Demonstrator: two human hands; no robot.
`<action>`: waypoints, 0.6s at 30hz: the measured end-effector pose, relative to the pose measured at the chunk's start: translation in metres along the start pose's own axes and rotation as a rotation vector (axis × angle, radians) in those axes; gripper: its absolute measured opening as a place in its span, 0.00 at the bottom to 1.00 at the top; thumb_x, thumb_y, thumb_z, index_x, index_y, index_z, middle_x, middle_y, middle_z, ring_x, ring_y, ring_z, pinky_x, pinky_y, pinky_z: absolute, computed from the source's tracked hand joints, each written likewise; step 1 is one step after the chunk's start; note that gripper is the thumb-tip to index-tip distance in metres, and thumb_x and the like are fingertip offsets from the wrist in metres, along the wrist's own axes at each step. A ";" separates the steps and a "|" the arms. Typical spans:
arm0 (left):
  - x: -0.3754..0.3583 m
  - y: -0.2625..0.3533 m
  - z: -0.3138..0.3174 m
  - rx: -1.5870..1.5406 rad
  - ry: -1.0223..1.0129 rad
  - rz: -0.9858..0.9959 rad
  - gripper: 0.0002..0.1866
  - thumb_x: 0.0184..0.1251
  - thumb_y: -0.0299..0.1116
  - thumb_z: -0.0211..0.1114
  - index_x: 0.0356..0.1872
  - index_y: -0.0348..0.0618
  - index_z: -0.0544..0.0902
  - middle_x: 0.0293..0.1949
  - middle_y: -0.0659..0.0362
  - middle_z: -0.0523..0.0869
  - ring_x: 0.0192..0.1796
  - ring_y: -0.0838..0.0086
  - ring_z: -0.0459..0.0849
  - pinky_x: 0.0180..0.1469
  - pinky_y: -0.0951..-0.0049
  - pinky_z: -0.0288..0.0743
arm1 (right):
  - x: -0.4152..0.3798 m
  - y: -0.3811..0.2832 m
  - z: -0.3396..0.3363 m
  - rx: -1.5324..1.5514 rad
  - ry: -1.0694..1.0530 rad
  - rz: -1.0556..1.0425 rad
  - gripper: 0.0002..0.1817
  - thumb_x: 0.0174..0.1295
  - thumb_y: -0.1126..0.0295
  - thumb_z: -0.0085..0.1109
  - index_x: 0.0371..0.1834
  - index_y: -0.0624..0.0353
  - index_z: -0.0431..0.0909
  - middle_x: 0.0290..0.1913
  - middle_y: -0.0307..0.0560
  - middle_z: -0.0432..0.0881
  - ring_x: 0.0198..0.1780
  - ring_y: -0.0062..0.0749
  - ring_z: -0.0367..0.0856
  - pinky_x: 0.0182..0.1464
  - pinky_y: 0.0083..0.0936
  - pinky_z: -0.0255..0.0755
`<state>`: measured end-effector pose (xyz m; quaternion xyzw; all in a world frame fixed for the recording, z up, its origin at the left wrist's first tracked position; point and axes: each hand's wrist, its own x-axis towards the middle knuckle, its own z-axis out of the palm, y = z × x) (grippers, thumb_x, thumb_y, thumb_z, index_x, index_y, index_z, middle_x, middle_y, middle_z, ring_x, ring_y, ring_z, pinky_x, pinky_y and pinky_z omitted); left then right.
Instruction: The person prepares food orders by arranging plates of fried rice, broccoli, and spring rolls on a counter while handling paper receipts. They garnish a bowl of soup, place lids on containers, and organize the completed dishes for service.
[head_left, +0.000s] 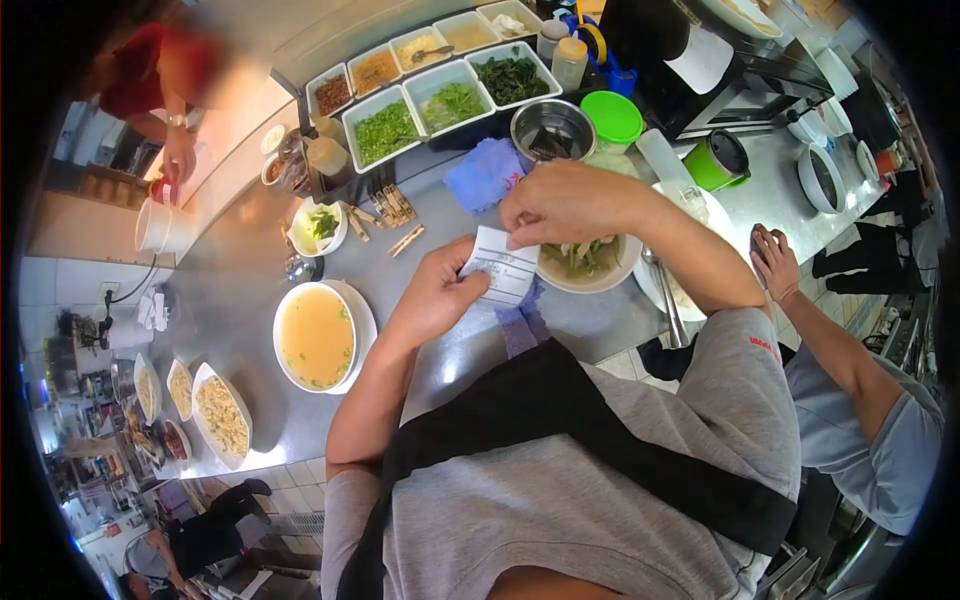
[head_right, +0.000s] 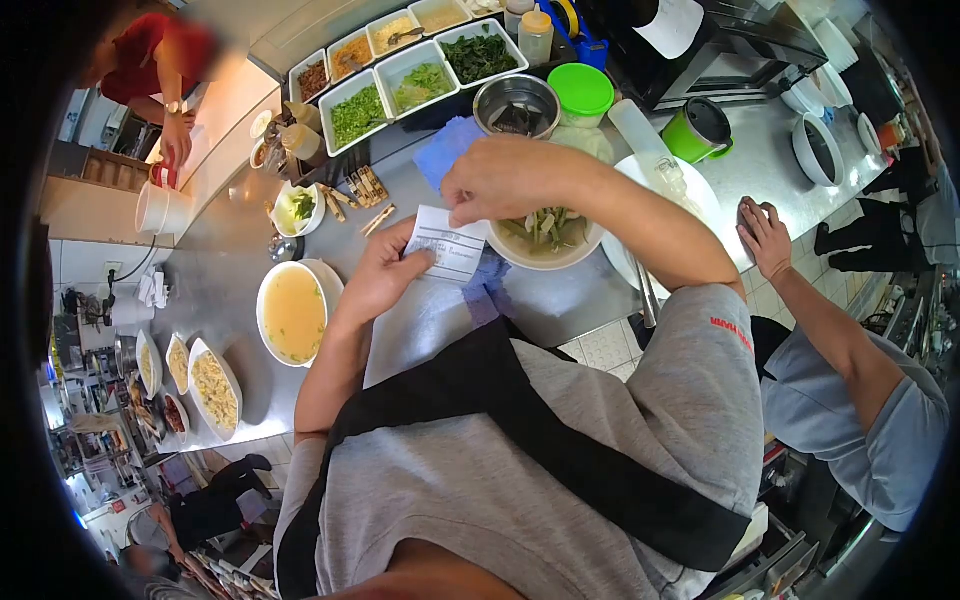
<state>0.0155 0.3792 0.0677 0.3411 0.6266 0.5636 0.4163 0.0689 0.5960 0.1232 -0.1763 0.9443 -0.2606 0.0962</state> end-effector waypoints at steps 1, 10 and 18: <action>-0.003 -0.001 -0.001 -0.023 -0.024 -0.026 0.17 0.56 0.19 0.52 0.48 0.35 0.77 0.42 0.60 0.81 0.45 0.79 0.77 0.48 0.78 0.71 | -0.001 0.003 0.009 0.032 0.084 0.011 0.15 0.53 0.57 0.61 0.28 0.60 0.79 0.26 0.48 0.81 0.30 0.43 0.79 0.34 0.35 0.71; -0.013 0.007 -0.012 -0.133 0.253 0.141 0.17 0.61 0.21 0.56 0.53 0.36 0.75 0.43 0.60 0.82 0.45 0.81 0.78 0.49 0.78 0.72 | 0.029 -0.002 -0.012 0.522 0.069 0.038 0.08 0.54 0.66 0.65 0.29 0.59 0.78 0.24 0.38 0.79 0.27 0.20 0.74 0.32 0.21 0.69; -0.046 -0.005 -0.047 -0.368 0.617 0.128 0.15 0.65 0.23 0.57 0.53 0.36 0.75 0.36 0.60 0.81 0.40 0.75 0.81 0.43 0.76 0.76 | 0.168 0.003 -0.108 0.067 0.050 -0.176 0.06 0.53 0.68 0.63 0.27 0.57 0.77 0.25 0.34 0.78 0.30 0.17 0.73 0.34 0.20 0.69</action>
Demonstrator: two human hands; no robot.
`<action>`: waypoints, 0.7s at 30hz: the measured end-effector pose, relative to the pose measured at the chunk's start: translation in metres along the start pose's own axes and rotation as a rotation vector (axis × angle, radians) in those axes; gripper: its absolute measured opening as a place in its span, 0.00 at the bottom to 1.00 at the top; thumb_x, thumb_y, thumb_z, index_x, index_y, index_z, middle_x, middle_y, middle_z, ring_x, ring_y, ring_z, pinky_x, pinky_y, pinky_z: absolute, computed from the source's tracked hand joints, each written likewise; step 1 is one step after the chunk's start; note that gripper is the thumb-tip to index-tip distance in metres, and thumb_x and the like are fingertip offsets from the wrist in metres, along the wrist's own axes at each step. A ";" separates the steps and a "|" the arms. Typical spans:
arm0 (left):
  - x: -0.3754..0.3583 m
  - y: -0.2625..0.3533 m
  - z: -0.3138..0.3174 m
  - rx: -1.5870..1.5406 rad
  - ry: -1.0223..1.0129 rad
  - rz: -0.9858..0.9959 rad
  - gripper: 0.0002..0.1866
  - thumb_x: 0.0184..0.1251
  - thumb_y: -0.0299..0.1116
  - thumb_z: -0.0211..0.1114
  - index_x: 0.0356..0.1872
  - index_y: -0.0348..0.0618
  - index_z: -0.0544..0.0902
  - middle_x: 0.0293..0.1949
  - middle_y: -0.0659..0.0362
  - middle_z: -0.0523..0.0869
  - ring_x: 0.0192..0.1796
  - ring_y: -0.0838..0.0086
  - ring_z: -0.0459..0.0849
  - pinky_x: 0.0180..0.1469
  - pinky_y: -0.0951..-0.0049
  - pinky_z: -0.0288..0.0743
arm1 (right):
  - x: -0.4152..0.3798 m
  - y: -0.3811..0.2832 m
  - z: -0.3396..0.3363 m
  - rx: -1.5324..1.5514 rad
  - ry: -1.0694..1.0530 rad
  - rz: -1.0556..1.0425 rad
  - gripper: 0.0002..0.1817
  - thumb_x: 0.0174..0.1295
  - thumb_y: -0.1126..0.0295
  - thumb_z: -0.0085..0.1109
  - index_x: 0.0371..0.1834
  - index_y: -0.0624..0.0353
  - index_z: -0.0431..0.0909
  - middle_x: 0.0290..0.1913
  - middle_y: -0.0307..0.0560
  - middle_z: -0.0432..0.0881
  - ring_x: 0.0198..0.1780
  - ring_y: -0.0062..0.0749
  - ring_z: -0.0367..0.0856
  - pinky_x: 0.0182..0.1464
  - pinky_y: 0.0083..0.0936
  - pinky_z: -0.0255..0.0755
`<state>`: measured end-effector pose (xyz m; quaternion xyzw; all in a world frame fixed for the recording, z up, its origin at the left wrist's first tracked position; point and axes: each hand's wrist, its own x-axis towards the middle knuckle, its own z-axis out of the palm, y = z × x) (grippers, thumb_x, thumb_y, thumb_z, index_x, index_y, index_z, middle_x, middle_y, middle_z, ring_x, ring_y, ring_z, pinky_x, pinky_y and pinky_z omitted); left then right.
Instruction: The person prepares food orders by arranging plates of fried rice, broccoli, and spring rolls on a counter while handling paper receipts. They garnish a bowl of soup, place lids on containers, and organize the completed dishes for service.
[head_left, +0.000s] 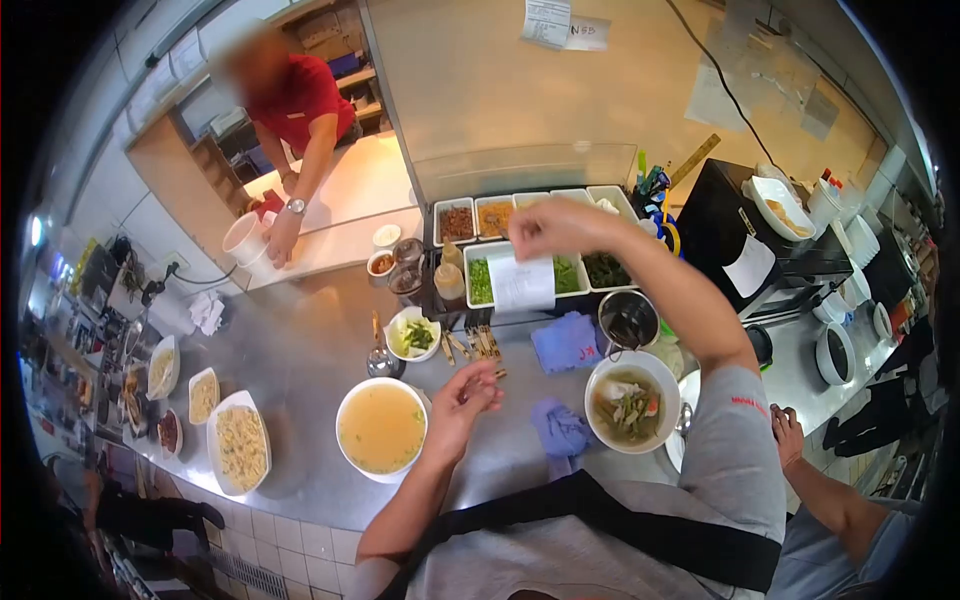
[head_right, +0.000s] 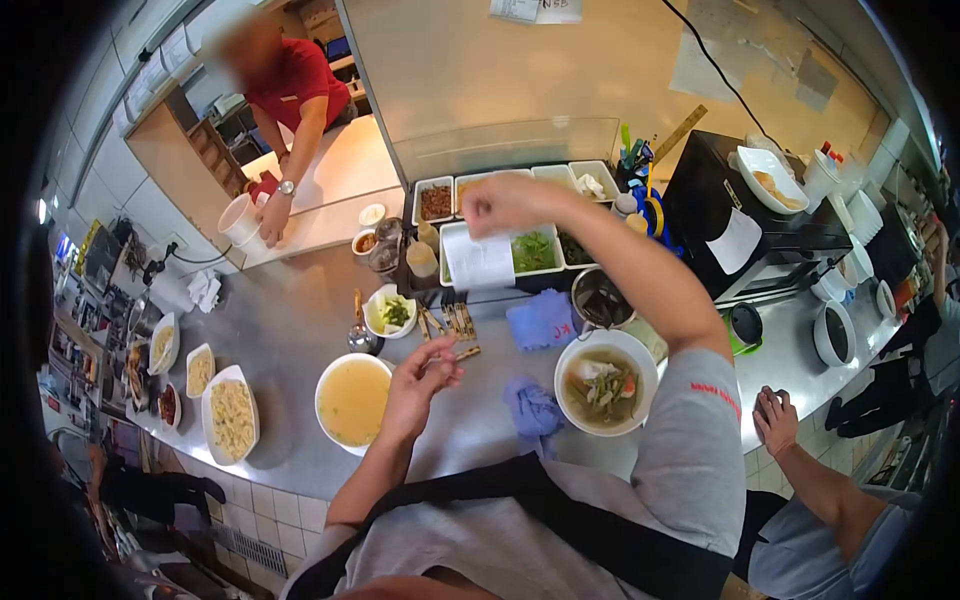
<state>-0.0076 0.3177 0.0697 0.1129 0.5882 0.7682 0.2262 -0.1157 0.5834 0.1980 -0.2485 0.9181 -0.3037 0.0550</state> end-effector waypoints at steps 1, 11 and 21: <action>-0.006 0.004 -0.006 0.009 0.020 -0.015 0.15 0.65 0.23 0.57 0.53 0.36 0.75 0.35 0.60 0.81 0.40 0.74 0.81 0.43 0.76 0.76 | 0.023 0.013 -0.016 -0.067 0.038 -0.025 0.06 0.52 0.68 0.63 0.27 0.57 0.77 0.25 0.34 0.79 0.29 0.17 0.73 0.33 0.21 0.69; -0.050 0.002 -0.073 -0.027 0.266 -0.065 0.11 0.64 0.23 0.56 0.47 0.34 0.78 0.33 0.59 0.80 0.34 0.73 0.81 0.40 0.74 0.77 | 0.203 0.093 -0.156 -0.803 0.626 0.071 0.08 0.53 0.66 0.52 0.27 0.53 0.80 0.30 0.48 0.82 0.34 0.45 0.81 0.38 0.37 0.75; -0.051 -0.001 -0.085 -0.087 0.446 -0.063 0.11 0.64 0.21 0.56 0.46 0.34 0.79 0.31 0.58 0.80 0.32 0.75 0.81 0.38 0.76 0.76 | 0.226 0.070 -0.258 -1.321 1.290 -0.019 0.09 0.50 0.71 0.51 0.29 0.63 0.80 0.32 0.57 0.80 0.37 0.50 0.79 0.37 0.44 0.73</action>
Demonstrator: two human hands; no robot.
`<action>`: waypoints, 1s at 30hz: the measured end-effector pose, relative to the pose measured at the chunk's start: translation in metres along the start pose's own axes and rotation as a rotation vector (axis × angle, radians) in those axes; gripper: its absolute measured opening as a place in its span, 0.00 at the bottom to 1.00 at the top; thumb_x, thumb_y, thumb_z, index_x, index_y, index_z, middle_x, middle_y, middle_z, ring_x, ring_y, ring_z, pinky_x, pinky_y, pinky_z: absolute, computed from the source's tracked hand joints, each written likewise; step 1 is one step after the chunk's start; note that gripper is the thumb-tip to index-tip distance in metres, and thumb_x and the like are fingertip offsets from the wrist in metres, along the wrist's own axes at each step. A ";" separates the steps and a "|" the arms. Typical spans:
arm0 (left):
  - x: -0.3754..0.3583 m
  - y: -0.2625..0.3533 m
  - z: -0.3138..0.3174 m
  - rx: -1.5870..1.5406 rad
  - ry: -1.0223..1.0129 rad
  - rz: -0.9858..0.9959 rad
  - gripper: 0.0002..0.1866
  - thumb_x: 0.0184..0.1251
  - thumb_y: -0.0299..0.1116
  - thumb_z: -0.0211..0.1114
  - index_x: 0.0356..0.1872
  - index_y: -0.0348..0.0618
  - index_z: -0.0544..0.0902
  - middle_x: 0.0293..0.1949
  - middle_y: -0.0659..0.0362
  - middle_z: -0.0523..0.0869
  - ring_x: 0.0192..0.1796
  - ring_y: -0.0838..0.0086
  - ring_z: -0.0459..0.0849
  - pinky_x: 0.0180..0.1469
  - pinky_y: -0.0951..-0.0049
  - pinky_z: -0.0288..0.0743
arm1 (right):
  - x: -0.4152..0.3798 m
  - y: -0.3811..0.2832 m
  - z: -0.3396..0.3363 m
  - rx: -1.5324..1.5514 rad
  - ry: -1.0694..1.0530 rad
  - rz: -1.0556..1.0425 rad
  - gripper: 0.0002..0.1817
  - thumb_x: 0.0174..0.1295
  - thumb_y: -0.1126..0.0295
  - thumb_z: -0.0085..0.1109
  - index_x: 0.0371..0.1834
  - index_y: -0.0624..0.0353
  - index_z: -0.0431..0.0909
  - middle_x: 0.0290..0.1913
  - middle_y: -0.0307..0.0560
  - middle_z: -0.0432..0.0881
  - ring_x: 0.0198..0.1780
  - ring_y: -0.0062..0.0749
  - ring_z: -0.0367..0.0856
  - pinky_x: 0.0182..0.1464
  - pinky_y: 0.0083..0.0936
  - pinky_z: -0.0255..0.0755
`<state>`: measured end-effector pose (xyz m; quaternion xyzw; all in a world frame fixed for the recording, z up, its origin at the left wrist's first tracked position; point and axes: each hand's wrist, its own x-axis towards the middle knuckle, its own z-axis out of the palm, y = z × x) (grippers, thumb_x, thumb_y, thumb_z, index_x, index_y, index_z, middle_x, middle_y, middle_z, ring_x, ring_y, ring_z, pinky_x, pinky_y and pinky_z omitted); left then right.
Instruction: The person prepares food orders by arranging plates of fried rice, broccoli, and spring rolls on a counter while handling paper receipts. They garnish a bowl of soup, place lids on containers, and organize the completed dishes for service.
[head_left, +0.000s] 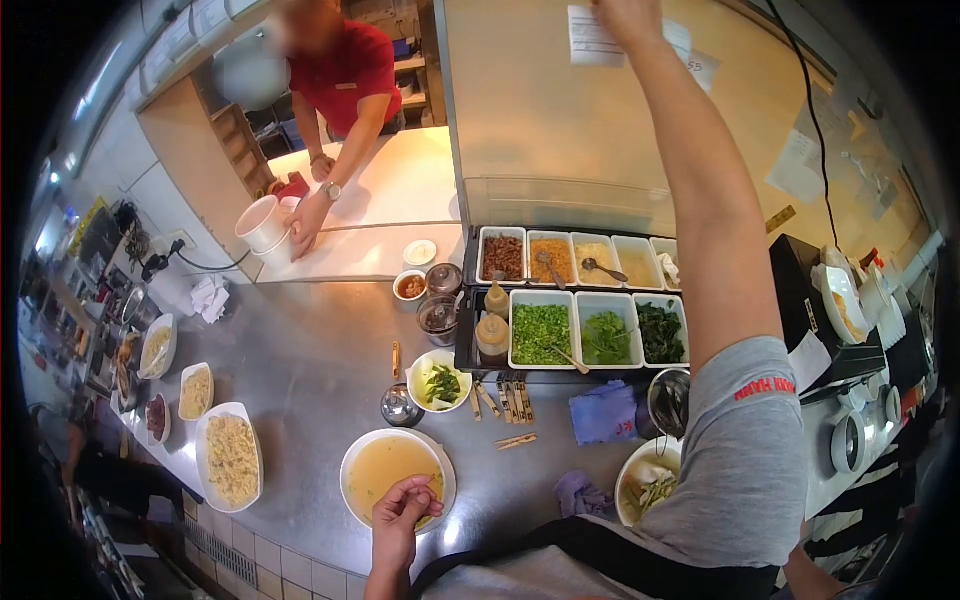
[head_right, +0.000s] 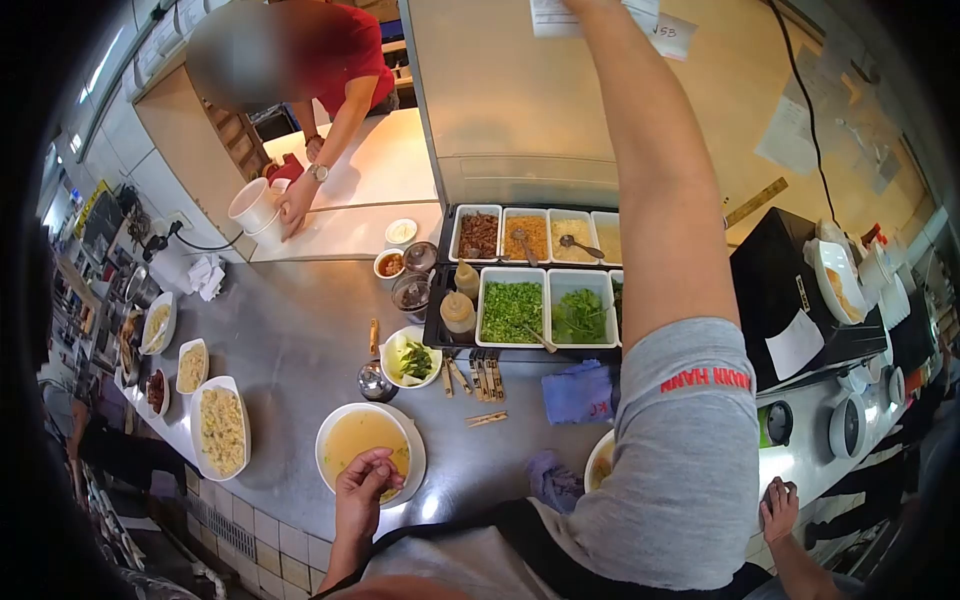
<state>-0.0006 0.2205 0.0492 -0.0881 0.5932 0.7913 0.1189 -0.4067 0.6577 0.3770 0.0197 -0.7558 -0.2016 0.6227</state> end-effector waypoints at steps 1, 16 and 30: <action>0.001 -0.002 -0.001 0.000 0.005 0.005 0.11 0.64 0.21 0.56 0.46 0.34 0.79 0.30 0.58 0.80 0.32 0.75 0.81 0.38 0.76 0.76 | 0.005 0.002 -0.012 -0.012 -0.032 -0.002 0.09 0.50 0.72 0.51 0.29 0.63 0.80 0.32 0.57 0.80 0.37 0.50 0.79 0.38 0.44 0.73; -0.016 -0.012 -0.001 0.041 0.058 0.041 0.10 0.63 0.22 0.59 0.46 0.35 0.79 0.30 0.60 0.80 0.30 0.77 0.79 0.35 0.78 0.74 | -0.016 -0.023 0.007 0.353 0.138 0.375 0.08 0.56 0.76 0.47 0.36 0.62 0.76 0.39 0.61 0.78 0.43 0.52 0.78 0.44 0.41 0.74; -0.092 -0.004 -0.043 -0.010 -0.056 0.079 0.11 0.65 0.27 0.59 0.48 0.38 0.79 0.30 0.62 0.80 0.32 0.78 0.79 0.37 0.78 0.73 | -0.014 -0.083 -0.246 0.958 -0.245 0.125 0.14 0.58 0.70 0.55 0.48 0.55 0.79 0.56 0.48 0.75 0.43 0.34 0.80 0.49 0.31 0.71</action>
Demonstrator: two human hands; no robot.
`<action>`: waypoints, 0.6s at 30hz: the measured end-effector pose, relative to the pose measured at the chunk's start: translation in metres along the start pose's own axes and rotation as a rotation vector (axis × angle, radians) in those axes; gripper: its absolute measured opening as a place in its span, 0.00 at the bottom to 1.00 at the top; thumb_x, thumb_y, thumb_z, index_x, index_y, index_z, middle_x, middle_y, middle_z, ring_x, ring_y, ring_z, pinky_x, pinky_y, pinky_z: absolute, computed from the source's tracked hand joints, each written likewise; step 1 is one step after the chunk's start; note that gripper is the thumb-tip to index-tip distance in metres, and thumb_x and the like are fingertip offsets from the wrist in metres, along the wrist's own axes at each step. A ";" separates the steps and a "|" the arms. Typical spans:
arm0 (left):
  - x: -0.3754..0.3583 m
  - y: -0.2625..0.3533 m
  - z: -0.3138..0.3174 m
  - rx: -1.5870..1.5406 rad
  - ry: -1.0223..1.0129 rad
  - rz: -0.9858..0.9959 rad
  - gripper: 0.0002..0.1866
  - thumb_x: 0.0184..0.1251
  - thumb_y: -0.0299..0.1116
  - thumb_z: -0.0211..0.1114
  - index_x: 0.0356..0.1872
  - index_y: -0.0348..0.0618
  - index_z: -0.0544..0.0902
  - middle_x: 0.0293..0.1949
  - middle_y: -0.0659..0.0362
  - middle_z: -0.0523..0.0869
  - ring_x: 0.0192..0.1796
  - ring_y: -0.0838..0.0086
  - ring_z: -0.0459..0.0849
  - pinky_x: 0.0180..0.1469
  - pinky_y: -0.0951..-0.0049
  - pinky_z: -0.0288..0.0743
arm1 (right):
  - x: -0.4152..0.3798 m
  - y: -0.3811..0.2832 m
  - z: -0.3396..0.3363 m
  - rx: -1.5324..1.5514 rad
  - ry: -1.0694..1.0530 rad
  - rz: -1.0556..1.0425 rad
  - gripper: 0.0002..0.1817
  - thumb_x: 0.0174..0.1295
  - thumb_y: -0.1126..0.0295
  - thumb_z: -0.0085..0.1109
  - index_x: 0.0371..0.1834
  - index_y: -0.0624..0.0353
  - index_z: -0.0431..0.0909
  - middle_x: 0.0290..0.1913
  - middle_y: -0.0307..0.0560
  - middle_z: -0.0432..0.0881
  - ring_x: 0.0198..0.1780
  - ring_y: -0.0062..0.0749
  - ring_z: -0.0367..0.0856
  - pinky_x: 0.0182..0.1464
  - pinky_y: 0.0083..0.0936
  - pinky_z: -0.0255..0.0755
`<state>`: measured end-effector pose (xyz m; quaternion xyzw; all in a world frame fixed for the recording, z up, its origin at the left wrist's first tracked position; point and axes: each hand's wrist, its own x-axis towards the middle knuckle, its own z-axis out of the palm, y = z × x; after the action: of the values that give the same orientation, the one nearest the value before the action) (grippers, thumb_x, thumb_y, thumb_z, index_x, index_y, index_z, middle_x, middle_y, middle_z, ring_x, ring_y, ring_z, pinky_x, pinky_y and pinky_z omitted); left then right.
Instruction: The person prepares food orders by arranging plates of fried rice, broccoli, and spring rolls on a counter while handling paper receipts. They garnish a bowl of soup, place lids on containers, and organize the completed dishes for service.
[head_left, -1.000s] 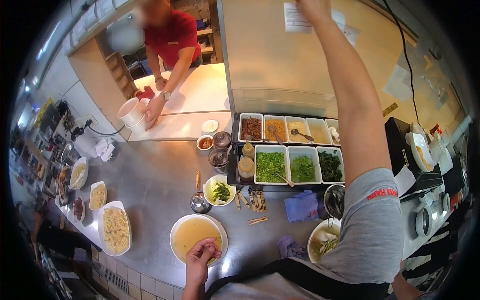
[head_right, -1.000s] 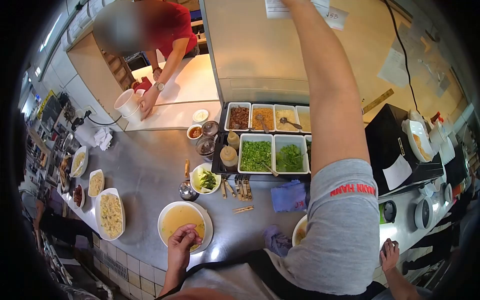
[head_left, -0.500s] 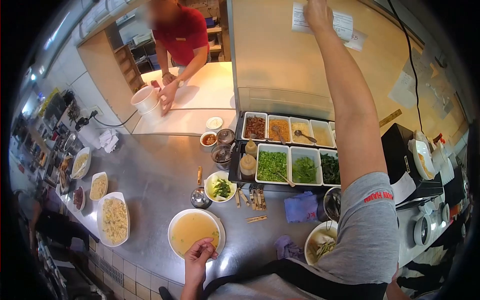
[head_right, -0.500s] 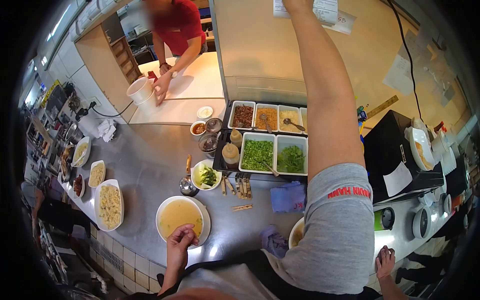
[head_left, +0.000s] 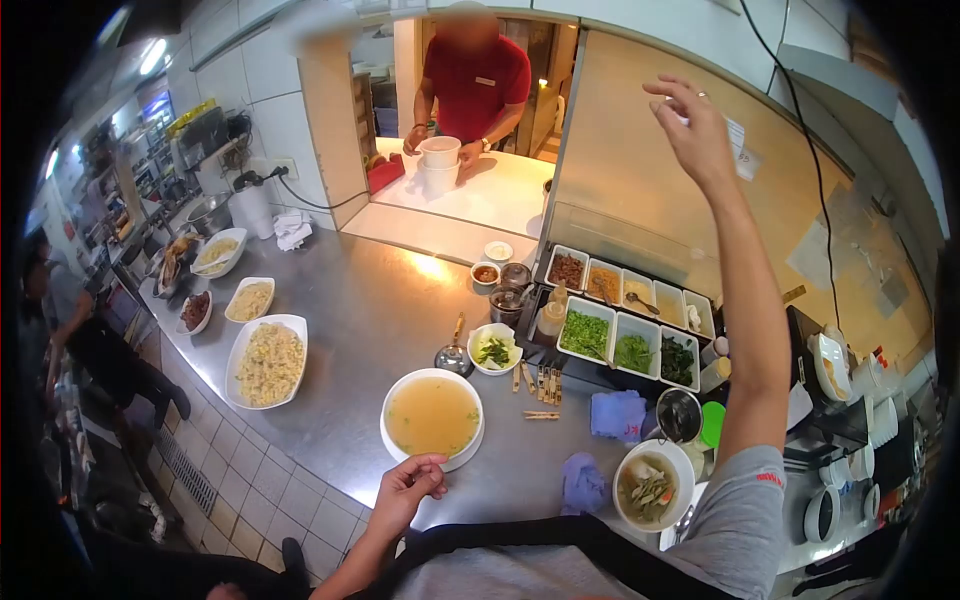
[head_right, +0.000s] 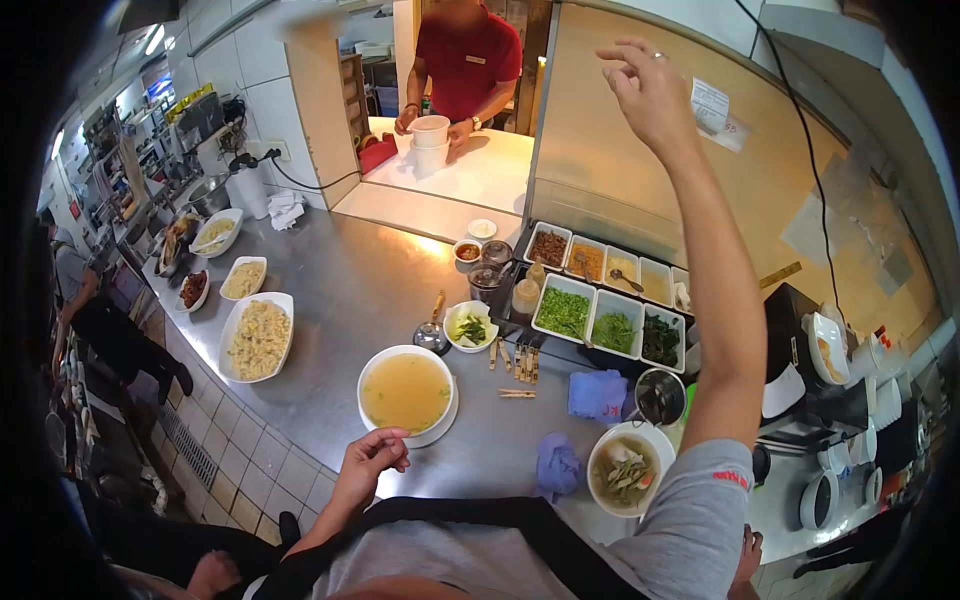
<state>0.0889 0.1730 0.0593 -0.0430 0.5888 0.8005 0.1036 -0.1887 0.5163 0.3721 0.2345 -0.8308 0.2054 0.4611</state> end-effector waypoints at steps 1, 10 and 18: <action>-0.006 0.002 -0.004 0.002 -0.025 -0.004 0.12 0.65 0.27 0.59 0.48 0.38 0.79 0.30 0.63 0.80 0.32 0.79 0.78 0.37 0.79 0.72 | -0.004 -0.033 -0.023 0.101 0.007 -0.090 0.12 0.59 0.69 0.55 0.46 0.56 0.80 0.54 0.45 0.76 0.41 0.30 0.79 0.48 0.28 0.71; -0.052 0.034 -0.084 0.173 -0.265 0.001 0.09 0.65 0.31 0.62 0.34 0.35 0.83 0.25 0.62 0.81 0.26 0.83 0.75 0.32 0.82 0.70 | -0.068 -0.317 -0.170 0.567 0.087 -0.635 0.19 0.62 0.58 0.53 0.44 0.64 0.79 0.53 0.48 0.77 0.48 0.35 0.77 0.51 0.28 0.70; -0.101 0.050 -0.199 0.199 -0.271 0.033 0.15 0.69 0.37 0.56 0.32 0.34 0.82 0.21 0.62 0.79 0.25 0.82 0.74 0.31 0.81 0.69 | -0.081 -0.444 -0.145 0.577 0.086 -0.697 0.20 0.61 0.56 0.54 0.46 0.63 0.78 0.52 0.48 0.77 0.48 0.34 0.77 0.51 0.28 0.71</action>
<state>0.1659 -0.0417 0.0647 0.0855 0.6464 0.7382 0.1728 0.2036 0.2556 0.4292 0.6102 -0.5912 0.2707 0.4525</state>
